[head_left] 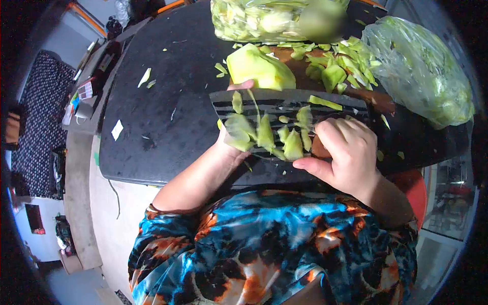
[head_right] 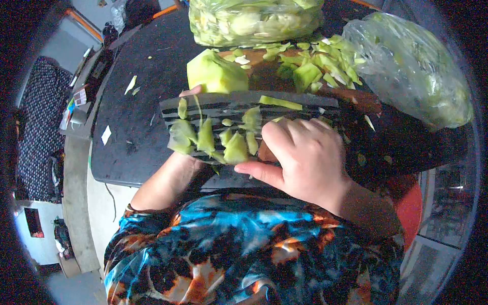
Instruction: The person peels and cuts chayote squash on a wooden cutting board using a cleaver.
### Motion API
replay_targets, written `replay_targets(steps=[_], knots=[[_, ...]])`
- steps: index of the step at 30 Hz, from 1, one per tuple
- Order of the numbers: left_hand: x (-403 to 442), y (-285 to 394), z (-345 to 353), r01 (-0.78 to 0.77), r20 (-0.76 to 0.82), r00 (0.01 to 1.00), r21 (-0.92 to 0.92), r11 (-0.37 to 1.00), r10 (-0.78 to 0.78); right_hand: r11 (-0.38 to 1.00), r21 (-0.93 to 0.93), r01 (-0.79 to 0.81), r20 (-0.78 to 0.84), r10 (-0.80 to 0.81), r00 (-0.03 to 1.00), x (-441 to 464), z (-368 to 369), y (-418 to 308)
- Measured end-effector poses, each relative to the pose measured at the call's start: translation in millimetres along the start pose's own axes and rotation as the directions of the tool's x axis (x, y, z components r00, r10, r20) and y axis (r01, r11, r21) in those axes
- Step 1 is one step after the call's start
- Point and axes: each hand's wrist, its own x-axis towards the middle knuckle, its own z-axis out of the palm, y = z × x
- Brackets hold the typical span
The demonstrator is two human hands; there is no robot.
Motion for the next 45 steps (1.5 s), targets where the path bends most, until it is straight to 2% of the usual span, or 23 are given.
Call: replay_targets(steps=[3,6,9,12,15,17,19,20,21,22,24,25,26,28,29,30,32,36,38,39,41,43,45], knots=[[-3.5,2.8,3.4,0.024,0.104,0.994,-0.018,1.0,-0.022,0.999,0.037,-0.022,0.047,0.02,0.999,-2.4,-7.5,-2.3],[-8.7,2.3,12.7,-0.037,0.028,0.999,0.083,0.996,0.035,0.997,0.061,-0.039,0.065,0.035,0.997,-6.6,-10.2,-0.7],[-6.3,1.8,8.0,0.0,0.092,0.996,0.042,0.999,-0.004,0.996,0.083,-0.044,0.051,0.039,0.998,-9.2,-9.2,-0.7],[-9.1,0.7,13.4,-0.013,0.05,0.999,0.066,0.998,0.01,0.994,0.093,-0.053,0.058,0.047,0.997,-10.8,-11.7,-2.9],[-8.2,1.7,10.0,0.059,0.135,0.989,0.039,0.997,-0.064,0.995,0.099,-0.03,0.035,0.026,0.999,-11.0,-12.8,-5.9],[-1.1,-1.7,-11.4,0.227,0.391,0.913,-0.24,0.944,-0.12,0.994,0.104,-0.044,0.039,0.041,0.998,-10.1,-12.7,-7.3],[-7.1,-8.2,-5.9,-0.052,0.158,0.987,0.085,0.995,0.038,0.994,0.093,-0.06,0.048,0.055,0.997,-8.7,-10.2,-5.7],[-10.0,-11.5,-3.1,-0.121,0.036,0.993,0.28,0.952,0.115,0.994,0.087,-0.067,0.052,0.063,0.997,-7.8,-8.5,-4.5],[-7.5,-16.2,-11.0,-0.168,0.073,0.986,0.341,0.925,0.152,0.996,0.073,-0.059,0.023,0.057,0.998,-6.8,-7.0,-4.2],[-4.5,-15.3,-14.6,-0.177,0.085,0.984,0.31,0.934,0.158,0.996,0.048,-0.072,0.026,0.071,0.997,-5.9,-5.7,-2.4],[4.9,-17.4,-22.6,-0.092,0.31,0.946,-0.02,0.996,0.093,0.995,-0.001,-0.1,0.03,0.1,0.995,-1.9,-2.6,4.1],[5.2,-16.8,-18.9,-0.067,0.381,0.919,-0.095,0.993,0.098,0.992,-0.027,-0.12,-0.02,0.12,0.993,2.7,0.3,10.4],[2.8,-16.0,-7.0,-0.228,0.326,0.93,0.144,0.963,0.171,0.959,0.064,-0.277,-0.026,0.28,0.96,7.8,7.1,23.5],[-4.9,-19.1,3.6,-0.206,0.3,0.939,0.098,0.974,0.169,0.845,0.042,-0.533,0.002,0.534,0.846,21.8,11.0,68.6],[-3.5,-18.5,2.4,-0.206,0.312,0.936,0.112,0.972,0.162,0.826,-0.04,-0.562,-0.031,0.561,0.827,21.7,16.2,95.0],[1.9,-15.0,-0.1,-0.216,0.331,0.929,0.127,0.968,0.164,0.833,0.014,-0.554,-0.081,0.553,0.829,24.2,11.6,98.7],[14.6,-5.8,-11.7,-0.176,0.374,0.913,0.008,0.984,0.161,0.823,0.313,-0.475,-0.107,0.527,0.843,18.9,4.3,90.8],[21.3,-4.2,-15.4,-0.134,0.36,0.924,-0.005,0.991,0.127,0.861,0.378,-0.34,0.007,0.365,0.931,13.5,-17.4,32.9],[11.3,-14.5,-7.5,-0.175,0.2,0.962,-0.062,0.983,0.184,0.893,0.357,-0.275,0.063,0.27,0.961,8.1,-18.7,13.5],[14.3,-20.9,-28.2,-0.093,0.25,0.964,-0.007,0.996,0.092,0.943,0.261,-0.206,0.119,0.181,0.976,6.9,-22.4,7.6],[30.3,-30.6,-60.1,0.065,0.18,0.98,0.102,0.993,-0.083,0.961,0.233,-0.149,0.107,0.127,0.986,4.0,-17.9,2.1],[20.5,-25.4,-44.0,0.067,0.15,0.985,0.107,0.992,-0.083,0.972,0.205,-0.115,0.089,0.098,0.991,1.2,-17.3,0.9],[4.8,-8.9,-11.6,0.162,0.144,0.98,-0.205,0.965,-0.134,0.977,0.181,-0.114,0.119,0.093,0.988,-0.4,-21.0,-0.9]])
